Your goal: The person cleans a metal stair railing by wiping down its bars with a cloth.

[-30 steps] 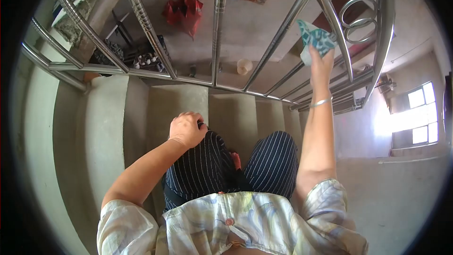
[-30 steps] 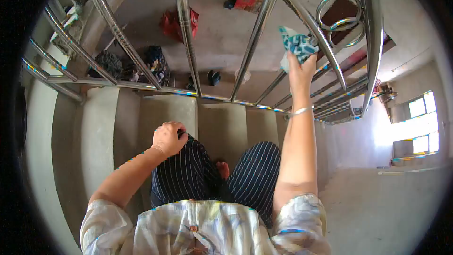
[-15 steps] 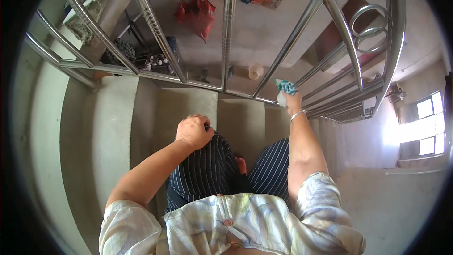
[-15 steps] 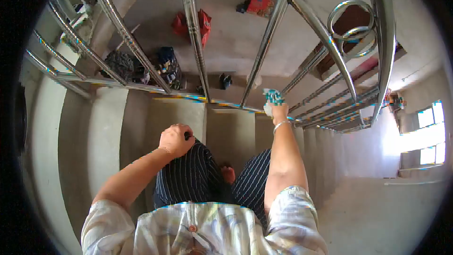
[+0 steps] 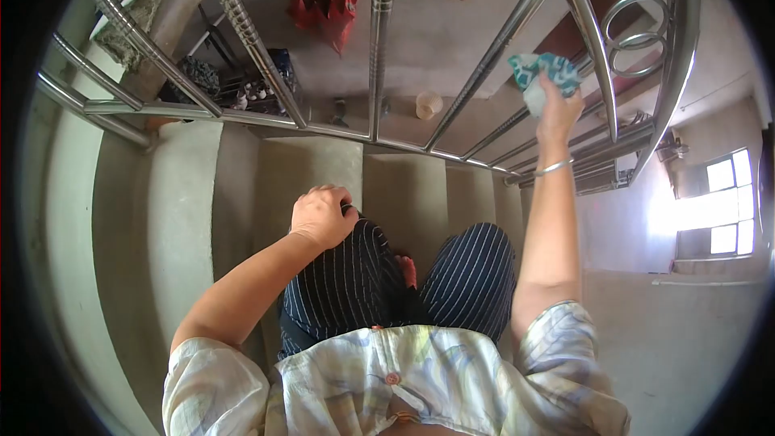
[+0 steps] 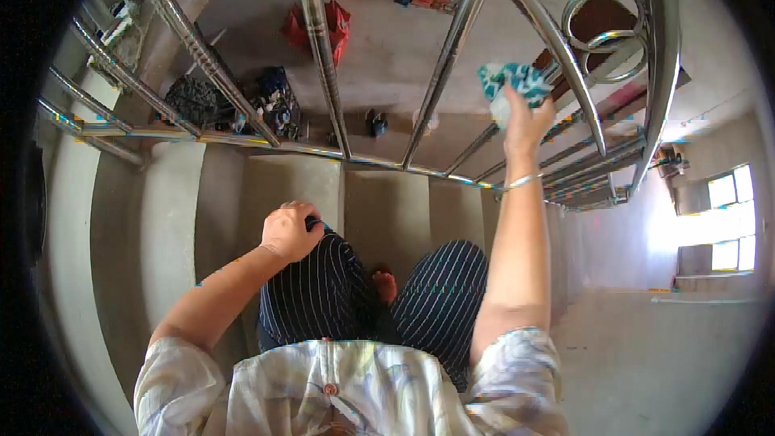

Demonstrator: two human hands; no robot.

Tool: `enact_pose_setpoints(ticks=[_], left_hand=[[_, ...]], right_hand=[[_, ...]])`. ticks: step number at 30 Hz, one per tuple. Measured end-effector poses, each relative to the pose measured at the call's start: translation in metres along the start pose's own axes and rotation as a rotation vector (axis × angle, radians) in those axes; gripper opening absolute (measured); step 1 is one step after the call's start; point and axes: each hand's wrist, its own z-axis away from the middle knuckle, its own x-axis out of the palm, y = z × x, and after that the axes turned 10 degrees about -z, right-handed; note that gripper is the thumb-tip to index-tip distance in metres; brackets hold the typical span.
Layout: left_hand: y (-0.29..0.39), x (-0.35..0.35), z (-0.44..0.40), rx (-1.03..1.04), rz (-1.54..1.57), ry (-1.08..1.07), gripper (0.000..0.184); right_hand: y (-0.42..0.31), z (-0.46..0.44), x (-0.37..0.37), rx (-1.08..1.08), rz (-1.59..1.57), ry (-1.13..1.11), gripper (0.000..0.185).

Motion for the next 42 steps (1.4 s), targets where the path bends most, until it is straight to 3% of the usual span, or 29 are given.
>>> enact_pose_setpoints(ticks=[2, 3, 4, 5, 7, 9, 10, 12, 15, 16, 21, 23, 26, 29, 33, 35, 37, 38, 39, 42], left_hand=[[-0.001, 0.000, 0.001, -0.015, -0.012, -0.001, 0.019], [-0.001, 0.001, 0.000, -0.016, -0.018, -0.001, 0.020], [0.000, 0.001, 0.000, -0.018, -0.022, 0.001, 0.020], [0.002, -0.001, 0.000, -0.025, -0.027, 0.008, 0.020], [0.005, -0.006, 0.002, -0.047, -0.047, -0.013, 0.022], [0.002, -0.003, 0.000, -0.004, -0.043, 0.018, 0.023], [0.003, -0.002, -0.001, -0.033, -0.037, -0.003, 0.023], [0.006, -0.004, -0.002, -0.051, -0.029, -0.009, 0.023], [0.001, 0.001, -0.004, -0.056, -0.043, -0.037, 0.022], [-0.001, 0.002, -0.003, -0.038, -0.043, -0.003, 0.022], [0.001, -0.003, 0.001, -0.010, -0.012, 0.012, 0.021], [0.005, -0.009, 0.001, -0.050, -0.019, -0.081, 0.020], [0.004, -0.007, 0.002, -0.051, -0.014, -0.061, 0.020], [0.002, -0.005, 0.002, -0.037, -0.020, -0.048, 0.021], [0.001, -0.005, 0.002, -0.046, -0.023, -0.042, 0.021], [0.004, -0.010, 0.004, -0.078, -0.020, -0.081, 0.022], [0.001, -0.009, 0.003, -0.079, -0.002, -0.098, 0.022], [0.002, -0.010, 0.003, -0.074, -0.011, -0.093, 0.022], [0.002, -0.009, 0.003, -0.067, -0.022, -0.089, 0.022], [0.000, -0.003, 0.003, -0.035, -0.021, -0.043, 0.021]], right_hand=[[0.052, 0.011, -0.017, -0.068, 0.184, 0.060, 0.026], [0.068, 0.030, -0.019, 0.095, 0.122, 0.107, 0.026], [0.066, 0.053, -0.013, 0.149, 0.276, 0.113, 0.029], [0.120, 0.062, -0.035, 0.057, 0.376, 0.155, 0.031], [0.136, 0.079, -0.032, 0.149, 0.292, 0.155, 0.033], [0.141, 0.085, -0.032, 0.395, 0.406, 0.181, 0.033], [0.140, 0.086, -0.037, 0.391, 0.403, 0.186, 0.033], [0.125, 0.082, -0.040, 0.797, 0.495, 0.032, 0.032], [0.135, 0.079, -0.048, 0.610, 0.397, 0.082, 0.019], [0.152, 0.071, -0.060, 0.508, 0.229, 0.008, 0.017], [0.015, 0.015, -0.010, 0.143, -0.078, -0.072, 0.022], [-0.032, -0.002, 0.006, -0.007, -0.084, -0.059, 0.021], [-0.032, -0.008, 0.008, -0.037, -0.026, -0.055, 0.026], [0.031, 0.020, -0.008, -0.017, 0.240, 0.027, 0.031], [0.092, 0.080, -0.028, 0.295, 0.702, 0.103, 0.026], [0.110, 0.085, -0.037, 0.274, 0.665, 0.105, 0.017], [0.064, 0.087, -0.016, 0.684, -0.013, 0.193, 0.016], [0.032, 0.084, -0.002, 0.746, -0.051, 0.174, 0.017], [0.031, 0.077, 0.002, 0.581, -0.267, 0.011, 0.019], [-0.031, 0.056, 0.044, 0.338, -0.449, -0.242, 0.020]])
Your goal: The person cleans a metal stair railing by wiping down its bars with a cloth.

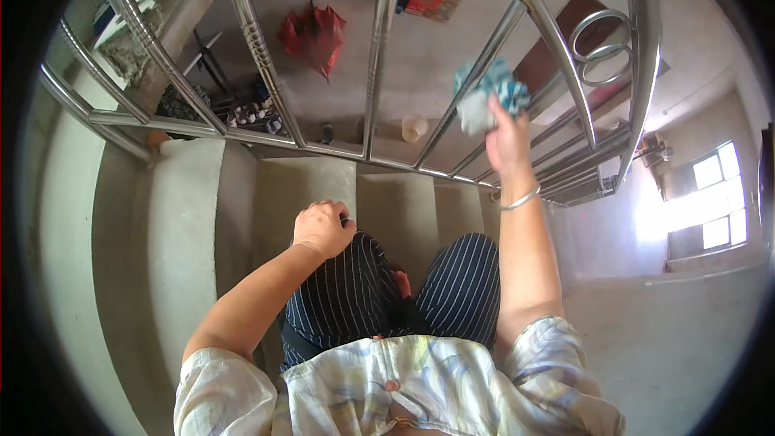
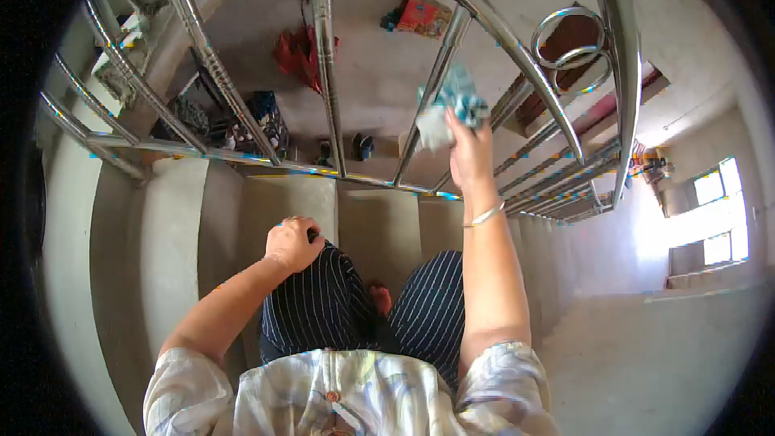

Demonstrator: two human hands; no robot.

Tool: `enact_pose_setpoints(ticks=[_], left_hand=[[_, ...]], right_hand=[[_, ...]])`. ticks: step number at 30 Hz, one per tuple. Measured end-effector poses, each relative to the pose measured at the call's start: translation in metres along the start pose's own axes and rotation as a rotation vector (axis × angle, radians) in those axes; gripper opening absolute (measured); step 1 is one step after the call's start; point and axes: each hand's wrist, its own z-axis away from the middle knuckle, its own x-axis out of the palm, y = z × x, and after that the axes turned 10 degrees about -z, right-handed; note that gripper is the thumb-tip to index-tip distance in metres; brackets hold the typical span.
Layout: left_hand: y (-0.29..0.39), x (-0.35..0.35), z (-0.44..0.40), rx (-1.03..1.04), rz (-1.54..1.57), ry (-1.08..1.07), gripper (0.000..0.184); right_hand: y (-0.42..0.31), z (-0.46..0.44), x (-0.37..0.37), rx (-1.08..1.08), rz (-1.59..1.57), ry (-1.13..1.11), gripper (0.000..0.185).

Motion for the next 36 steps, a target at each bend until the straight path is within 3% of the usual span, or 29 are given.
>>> enact_pose_setpoints(ticks=[2, 3, 5, 10, 13, 14, 15, 16, 21, 23, 25, 27, 29, 32, 36], left_hand=[[0.000, 0.001, 0.001, 0.011, 0.000, 0.007, 0.021], [0.000, 0.001, 0.001, 0.016, 0.007, 0.018, 0.021], [0.002, -0.001, 0.002, -0.003, 0.006, 0.005, 0.020], [-0.003, 0.004, -0.001, 0.011, 0.016, 0.047, 0.019], [0.000, 0.003, -0.002, -0.001, -0.004, 0.065, 0.019], [0.000, 0.001, -0.003, -0.012, 0.006, 0.017, 0.020], [0.000, -0.001, -0.003, -0.025, 0.016, -0.029, 0.022], [0.001, -0.002, -0.002, -0.030, 0.010, -0.023, 0.022], [-0.003, 0.002, 0.000, -0.020, 0.038, 0.025, 0.024], [0.002, -0.008, 0.002, -0.039, 0.028, -0.021, 0.023], [0.003, -0.005, 0.002, -0.051, 0.009, -0.078, 0.023], [-0.003, 0.007, -0.001, 0.018, 0.009, 0.089, 0.020], [-0.002, 0.006, -0.001, 0.016, 0.016, 0.071, 0.020], [-0.004, 0.007, 0.000, 0.006, 0.023, 0.069, 0.020], [-0.005, 0.008, 0.002, 0.038, 0.003, 0.116, 0.020]], right_hand=[[-0.024, -0.013, 0.040, -0.148, 0.147, -0.229, 0.018], [-0.031, -0.021, 0.056, -0.150, 0.144, -0.226, 0.018], [-0.037, -0.034, 0.078, -0.445, 0.409, -0.197, 0.022], [0.024, -0.021, 0.038, -0.377, 0.619, -0.045, 0.023], [0.091, 0.006, -0.010, -0.165, 0.638, 0.049, 0.023], [0.116, 0.010, -0.035, -0.018, 0.817, 0.096, 0.023], [0.122, 0.020, -0.031, 0.057, 0.646, 0.150, 0.022], [0.142, 0.023, -0.051, 0.116, 0.731, 0.163, 0.023], [0.119, 0.025, -0.045, 0.344, 0.711, 0.129, 0.023], [0.095, 0.006, -0.030, 0.137, 0.788, 0.048, 0.026], [0.041, -0.009, 0.014, 0.004, 0.588, 0.015, 0.024], [-0.006, -0.026, 0.051, -0.201, 0.462, -0.090, 0.022], [-0.037, -0.037, 0.080, -0.296, 0.304, -0.144, 0.021], [-0.034, -0.043, 0.084, -0.443, 0.443, -0.107, 0.020], [0.044, -0.011, 0.029, -0.328, 0.678, 0.079, 0.028]])
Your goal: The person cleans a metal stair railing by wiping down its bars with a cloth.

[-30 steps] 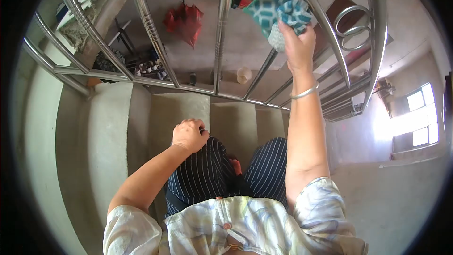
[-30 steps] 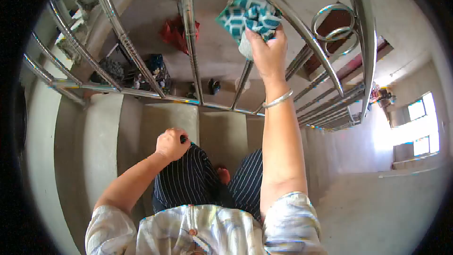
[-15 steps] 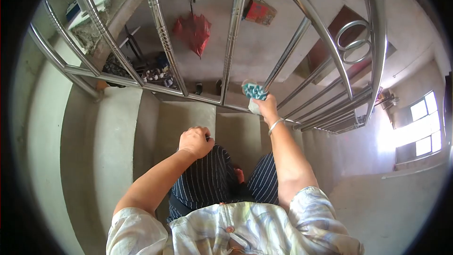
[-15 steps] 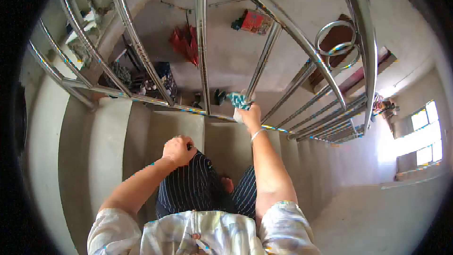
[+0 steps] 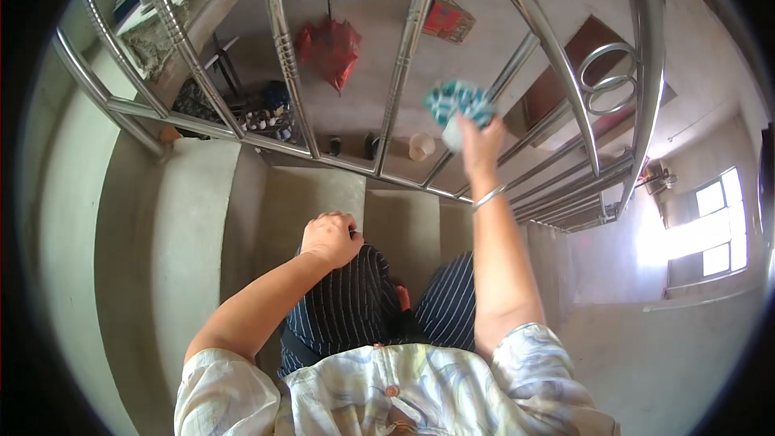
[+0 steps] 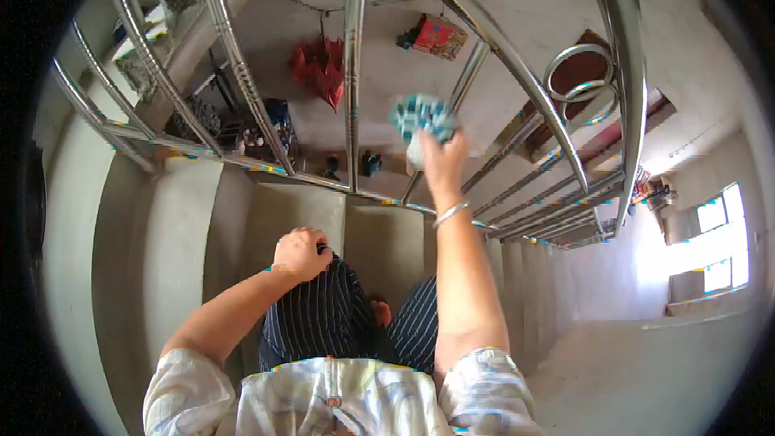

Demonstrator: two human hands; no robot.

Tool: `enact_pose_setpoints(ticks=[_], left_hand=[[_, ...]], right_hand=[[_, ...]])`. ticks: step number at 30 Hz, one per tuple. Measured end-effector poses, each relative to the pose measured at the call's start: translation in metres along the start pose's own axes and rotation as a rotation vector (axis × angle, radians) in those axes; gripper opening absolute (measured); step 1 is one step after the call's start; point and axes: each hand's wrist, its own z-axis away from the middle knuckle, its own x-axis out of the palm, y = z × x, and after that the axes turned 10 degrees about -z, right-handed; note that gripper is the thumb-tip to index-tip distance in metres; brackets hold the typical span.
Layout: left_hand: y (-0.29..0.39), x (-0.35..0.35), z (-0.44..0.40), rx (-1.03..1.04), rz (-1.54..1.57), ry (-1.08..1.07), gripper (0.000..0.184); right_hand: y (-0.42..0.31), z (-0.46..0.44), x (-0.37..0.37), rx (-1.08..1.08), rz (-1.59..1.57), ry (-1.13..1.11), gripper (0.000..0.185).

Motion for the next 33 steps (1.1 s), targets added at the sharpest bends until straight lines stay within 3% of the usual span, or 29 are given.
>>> enact_pose_setpoints(ticks=[2, 3, 5, 7, 8, 10, 11, 14, 15, 17, 21, 23, 25, 29, 31, 33], left_hand=[[0.003, -0.008, -0.002, -0.035, 0.011, -0.069, 0.021], [0.005, -0.011, -0.002, -0.061, 0.022, -0.139, 0.023], [0.007, -0.011, -0.002, -0.073, 0.010, -0.147, 0.023], [0.007, -0.013, -0.002, -0.079, -0.005, -0.142, 0.024], [0.007, -0.012, 0.001, -0.082, -0.011, -0.121, 0.024], [0.002, -0.005, 0.001, -0.046, -0.006, -0.077, 0.024], [0.000, -0.003, 0.001, -0.050, 0.004, -0.067, 0.024], [0.002, -0.004, 0.005, -0.044, 0.015, -0.059, 0.024], [0.004, -0.009, 0.005, -0.055, 0.010, -0.085, 0.024], [0.003, -0.011, 0.004, -0.064, 0.003, -0.106, 0.024], [0.000, -0.005, 0.005, -0.030, -0.007, -0.060, 0.025], [0.001, -0.006, 0.005, -0.032, -0.004, -0.068, 0.025], [0.002, -0.005, 0.003, -0.034, -0.011, -0.069, 0.025], [0.003, -0.012, 0.004, -0.057, 0.030, -0.143, 0.026], [0.000, -0.005, 0.005, -0.037, 0.023, -0.055, 0.026], [0.000, -0.008, 0.006, -0.043, 0.009, -0.073, 0.026]], right_hand=[[0.045, 0.038, 0.002, 0.055, 0.019, -0.006, 0.024], [0.098, 0.050, -0.006, 0.176, 0.236, -0.038, 0.026], [0.104, 0.066, -0.005, 0.259, 0.241, -0.064, 0.024], [0.112, 0.074, -0.006, 0.390, 0.524, -0.142, 0.024], [0.112, 0.076, -0.007, 0.378, 0.521, -0.146, 0.024], [0.113, 0.075, -0.012, 0.611, 0.471, -0.195, 0.021], [0.106, 0.072, -0.012, 0.599, 0.475, -0.202, 0.021], [0.085, 0.059, -0.010, 1.051, -0.177, -0.104, 0.011], [0.067, 0.053, -0.003, 1.044, -0.177, -0.109, 0.011], [0.028, 0.040, 0.011, 0.973, -0.616, -0.147, 0.018], [-0.091, -0.007, 0.044, 0.295, -0.799, -0.338, 0.026], [-0.131, -0.033, 0.056, -0.006, -0.590, -0.560, 0.026], [-0.162, -0.053, 0.077, -0.176, -0.427, -0.601, 0.025], [-0.155, -0.053, 0.106, -0.298, -0.281, -0.368, 0.023], [-0.115, -0.035, 0.105, -0.137, -0.211, -0.280, 0.022], [-0.037, 0.014, 0.100, -0.181, -0.178, -0.302, 0.024]])
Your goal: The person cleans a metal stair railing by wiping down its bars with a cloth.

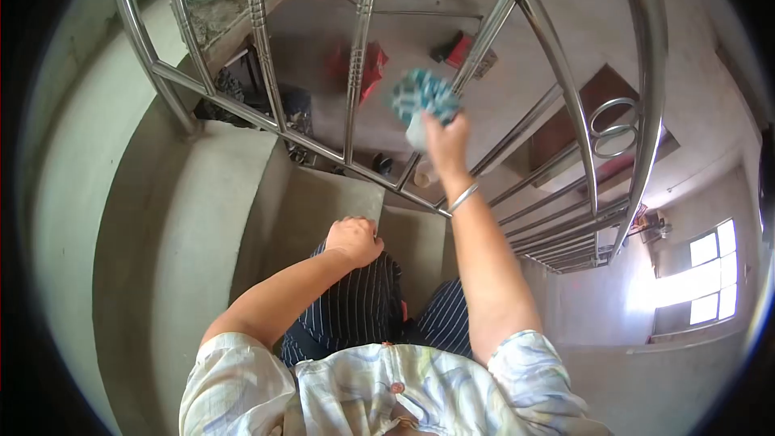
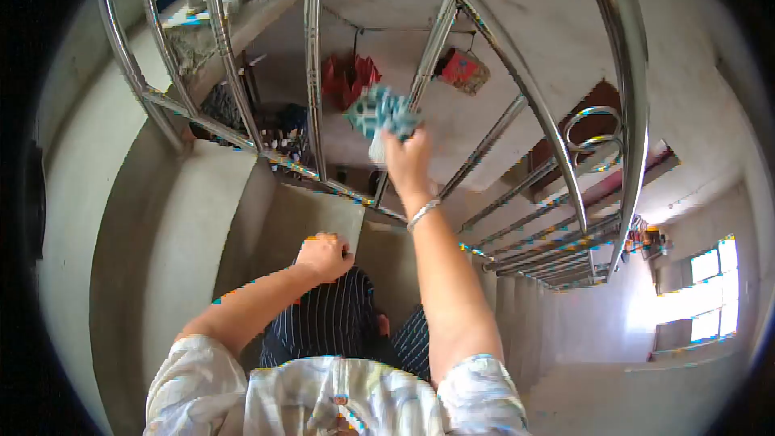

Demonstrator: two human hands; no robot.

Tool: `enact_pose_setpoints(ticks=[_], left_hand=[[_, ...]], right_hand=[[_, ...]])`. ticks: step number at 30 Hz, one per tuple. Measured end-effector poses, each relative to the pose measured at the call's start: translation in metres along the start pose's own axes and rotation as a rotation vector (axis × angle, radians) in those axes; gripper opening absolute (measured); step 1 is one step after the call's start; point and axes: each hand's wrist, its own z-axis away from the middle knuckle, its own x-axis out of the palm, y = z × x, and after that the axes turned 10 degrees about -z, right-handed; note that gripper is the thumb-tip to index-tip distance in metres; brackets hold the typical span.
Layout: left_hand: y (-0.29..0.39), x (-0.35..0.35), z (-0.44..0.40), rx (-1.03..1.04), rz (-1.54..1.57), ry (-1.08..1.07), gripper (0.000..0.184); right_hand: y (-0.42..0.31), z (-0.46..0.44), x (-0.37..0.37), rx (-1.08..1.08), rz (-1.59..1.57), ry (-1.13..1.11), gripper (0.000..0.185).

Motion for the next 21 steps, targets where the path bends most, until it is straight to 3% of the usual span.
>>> enact_pose_setpoints(ticks=[1, 2, 3, 4, 6, 9, 11, 14, 16, 17, 21], left_hand=[[0.002, -0.002, 0.000, 0.004, -0.019, -0.014, 0.026], [0.003, -0.002, -0.001, 0.002, -0.019, -0.015, 0.026], [0.003, -0.001, -0.002, -0.005, -0.011, -0.022, 0.026], [0.002, -0.001, -0.002, -0.013, -0.002, -0.029, 0.025], [0.000, 0.000, -0.002, -0.020, 0.014, -0.028, 0.026], [-0.001, -0.004, 0.000, -0.016, 0.031, -0.023, 0.027], [-0.001, -0.002, 0.000, -0.012, 0.039, -0.026, 0.027], [-0.001, 0.006, -0.003, 0.023, 0.010, -0.009, 0.026], [-0.001, 0.007, -0.005, 0.034, -0.004, 0.011, 0.026], [-0.001, 0.004, -0.005, 0.036, -0.009, 0.007, 0.026], [0.001, 0.000, -0.001, 0.011, 0.014, 0.005, 0.026]], right_hand=[[0.016, 0.024, -0.003, 0.047, 0.127, -0.008, 0.025], [0.028, 0.043, -0.002, 0.263, 0.094, -0.014, 0.023], [0.045, 0.060, -0.003, 0.336, 0.193, -0.012, 0.022], [0.079, 0.074, -0.006, 0.540, 0.357, -0.063, 0.023], [0.089, 0.088, -0.010, 0.546, 0.194, -0.091, 0.024], [0.095, 0.074, -0.018, 0.618, 0.270, -0.230, 0.019], [0.065, 0.043, -0.020, 0.586, 0.009, -0.178, 0.018], [-0.027, -0.031, -0.012, 0.251, -0.217, -0.066, 0.017], [-0.083, -0.075, -0.007, 0.246, -0.287, -0.057, 0.016], [-0.100, -0.090, -0.002, 0.134, -0.403, -0.055, 0.014], [-0.103, -0.090, 0.000, 0.126, -0.375, -0.079, 0.012]])
